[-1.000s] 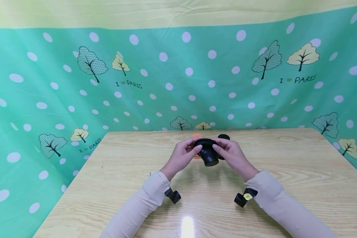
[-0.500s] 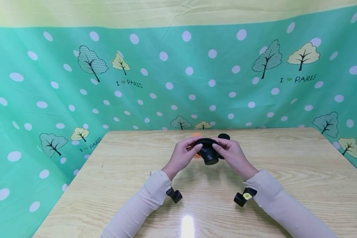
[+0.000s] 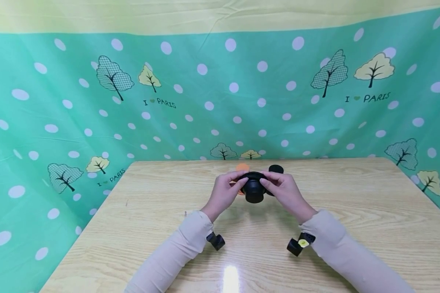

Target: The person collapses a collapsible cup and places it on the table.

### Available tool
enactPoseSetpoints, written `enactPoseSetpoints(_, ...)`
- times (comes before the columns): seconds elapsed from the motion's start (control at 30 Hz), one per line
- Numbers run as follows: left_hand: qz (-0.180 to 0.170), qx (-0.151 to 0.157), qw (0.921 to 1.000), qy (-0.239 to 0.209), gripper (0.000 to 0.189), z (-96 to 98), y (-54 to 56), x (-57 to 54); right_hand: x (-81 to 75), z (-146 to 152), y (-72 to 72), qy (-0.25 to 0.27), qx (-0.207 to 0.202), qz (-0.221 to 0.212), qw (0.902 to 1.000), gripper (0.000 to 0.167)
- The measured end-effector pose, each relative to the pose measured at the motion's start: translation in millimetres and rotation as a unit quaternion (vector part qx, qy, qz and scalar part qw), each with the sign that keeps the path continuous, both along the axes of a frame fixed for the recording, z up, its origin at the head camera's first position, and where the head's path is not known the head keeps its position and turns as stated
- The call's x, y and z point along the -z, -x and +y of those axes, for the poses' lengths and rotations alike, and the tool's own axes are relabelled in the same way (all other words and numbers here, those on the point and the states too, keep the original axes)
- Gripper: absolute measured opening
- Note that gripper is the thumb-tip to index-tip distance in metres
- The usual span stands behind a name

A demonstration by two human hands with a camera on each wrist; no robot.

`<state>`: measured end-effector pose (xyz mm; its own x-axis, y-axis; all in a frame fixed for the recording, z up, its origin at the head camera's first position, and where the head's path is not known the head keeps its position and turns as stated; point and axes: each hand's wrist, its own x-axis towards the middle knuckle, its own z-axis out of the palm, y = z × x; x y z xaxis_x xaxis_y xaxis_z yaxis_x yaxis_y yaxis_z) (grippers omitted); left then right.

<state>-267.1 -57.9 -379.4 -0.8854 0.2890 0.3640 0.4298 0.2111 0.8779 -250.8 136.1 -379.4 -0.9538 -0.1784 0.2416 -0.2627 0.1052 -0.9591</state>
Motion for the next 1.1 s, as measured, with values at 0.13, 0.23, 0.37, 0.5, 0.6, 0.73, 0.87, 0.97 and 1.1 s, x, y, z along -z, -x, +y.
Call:
enactPoseSetpoints(0.13,-0.014,0.003,0.9999,-0.002,0.027,0.6,-1.2,-2.3,0.0,0.6,-0.2,-0.001,-0.007,-0.002,1.0000,0.035)
enactPoseSetpoints(0.23,-0.033,0.016,0.9993,-0.004,0.030,-0.8,-0.3,-2.1,0.7,2.0,-0.2,-0.008,-0.007,-0.005,0.9999,0.036)
enactPoseSetpoints(0.37,-0.051,0.034,0.9981,-0.005,0.030,-2.9,3.9,3.1,0.7,4.5,-0.1,-0.018,0.001,-0.011,0.9998,0.037)
enactPoseSetpoints(0.5,-0.063,0.044,0.9970,-0.006,0.027,-4.1,4.2,3.2,1.0,6.5,1.4,-0.024,0.004,-0.023,0.9994,0.038)
enactPoseSetpoints(0.6,-0.073,0.043,0.9963,-0.011,0.027,-4.3,3.8,1.8,2.6,7.5,3.2,-0.025,0.004,-0.032,0.9992,0.038)
enactPoseSetpoints(0.73,-0.080,0.041,0.9956,-0.024,0.028,-4.0,2.9,-0.8,6.2,8.8,3.9,-0.022,-0.017,-0.048,0.9985,0.036)
enactPoseSetpoints(0.87,-0.079,0.048,0.9955,-0.025,0.029,-4.6,1.4,-2.7,9.9,9.7,3.1,-0.018,-0.055,-0.056,0.9967,0.033)
enactPoseSetpoints(0.97,-0.079,0.059,0.9949,-0.020,0.029,-5.4,0.8,-3.4,10.9,9.5,2.7,-0.005,-0.066,-0.052,0.9964,0.031)
enactPoseSetpoints(1.1,-0.079,0.078,0.9936,-0.022,0.029,-6.0,0.7,-3.2,9.5,8.4,2.3,0.007,-0.060,-0.047,0.9971,0.032)
